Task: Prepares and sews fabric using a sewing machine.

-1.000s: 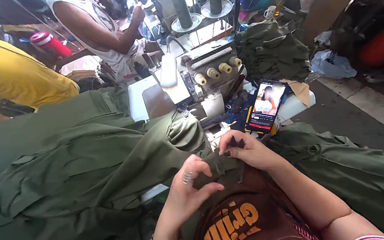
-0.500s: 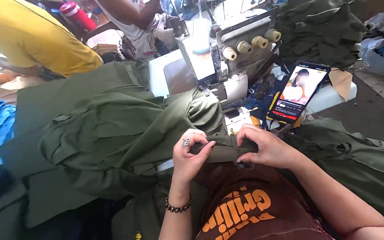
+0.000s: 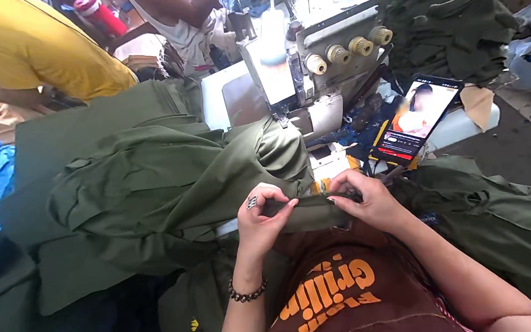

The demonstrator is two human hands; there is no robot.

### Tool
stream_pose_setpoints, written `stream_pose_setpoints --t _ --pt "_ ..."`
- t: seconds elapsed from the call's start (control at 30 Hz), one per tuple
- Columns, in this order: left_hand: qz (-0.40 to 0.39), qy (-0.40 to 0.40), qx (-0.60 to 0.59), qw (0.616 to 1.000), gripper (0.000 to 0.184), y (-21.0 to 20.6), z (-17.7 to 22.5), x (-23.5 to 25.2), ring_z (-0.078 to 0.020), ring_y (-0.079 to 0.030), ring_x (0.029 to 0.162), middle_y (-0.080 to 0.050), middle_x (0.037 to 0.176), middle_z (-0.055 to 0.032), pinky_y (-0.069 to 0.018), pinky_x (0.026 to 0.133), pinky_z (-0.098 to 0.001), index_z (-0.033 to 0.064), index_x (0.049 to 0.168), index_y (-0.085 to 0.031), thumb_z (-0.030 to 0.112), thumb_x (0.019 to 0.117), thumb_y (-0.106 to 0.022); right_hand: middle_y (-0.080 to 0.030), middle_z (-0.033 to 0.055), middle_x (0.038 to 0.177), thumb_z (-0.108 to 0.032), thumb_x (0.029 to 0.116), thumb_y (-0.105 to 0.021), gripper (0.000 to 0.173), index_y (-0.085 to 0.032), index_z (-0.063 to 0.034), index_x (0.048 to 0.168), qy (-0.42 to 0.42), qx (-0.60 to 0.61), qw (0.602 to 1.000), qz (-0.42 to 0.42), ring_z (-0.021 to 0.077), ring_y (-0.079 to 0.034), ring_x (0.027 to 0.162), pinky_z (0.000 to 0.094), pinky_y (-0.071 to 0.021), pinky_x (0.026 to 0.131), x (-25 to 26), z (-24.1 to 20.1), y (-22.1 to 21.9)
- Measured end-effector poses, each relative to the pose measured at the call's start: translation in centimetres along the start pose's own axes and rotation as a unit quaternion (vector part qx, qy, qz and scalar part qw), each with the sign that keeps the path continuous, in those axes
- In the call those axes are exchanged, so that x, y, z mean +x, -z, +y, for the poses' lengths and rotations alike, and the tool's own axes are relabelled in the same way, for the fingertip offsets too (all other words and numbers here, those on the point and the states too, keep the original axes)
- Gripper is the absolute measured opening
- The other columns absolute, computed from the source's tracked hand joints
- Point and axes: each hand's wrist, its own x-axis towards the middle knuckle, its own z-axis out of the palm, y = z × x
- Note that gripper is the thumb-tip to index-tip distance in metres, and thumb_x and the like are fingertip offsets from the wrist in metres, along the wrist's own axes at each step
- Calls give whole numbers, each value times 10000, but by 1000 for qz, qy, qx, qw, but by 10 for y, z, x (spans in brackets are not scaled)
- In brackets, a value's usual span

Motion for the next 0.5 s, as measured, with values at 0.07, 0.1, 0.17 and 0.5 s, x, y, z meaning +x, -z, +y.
stream_pose_setpoints --t 0.07,0.1,0.17,0.5 --pt "-66 -9 67 996 300 7 3 -1 -35 -636 893 -701 976 12 -541 819 -189 62 1115 -726 113 835 -820 -678 44 906 -226 983 -660 317 -667 -81 1265 -27 -22 998 -56 85 -617 778 253 -536 735 -1 4 3" --pt "-107 -15 111 988 299 10 2 -3 -53 -628 889 -700 978 -21 -532 822 -198 49 1144 -732 162 875 -794 -713 80 971 -208 986 -656 279 -692 -62 1221 -35 -31 995 -84 131 -662 843 311 -564 795 -3 6 4" --pt "-164 -20 184 969 199 14 -4 -11 -80 -640 886 -699 940 -39 -535 827 -213 76 1032 -765 236 914 -748 -731 127 1024 -175 981 -657 201 -730 -21 1089 -44 -42 989 -135 202 -697 939 393 -565 872 -8 10 5" --pt "-158 244 -62 955 97 10 -14 -54 -79 -699 852 -712 971 1 -606 790 -258 62 999 -709 86 946 -631 -644 135 997 -134 986 -655 164 -719 11 1027 -62 40 981 -177 176 -618 940 288 -518 836 -30 22 -9"
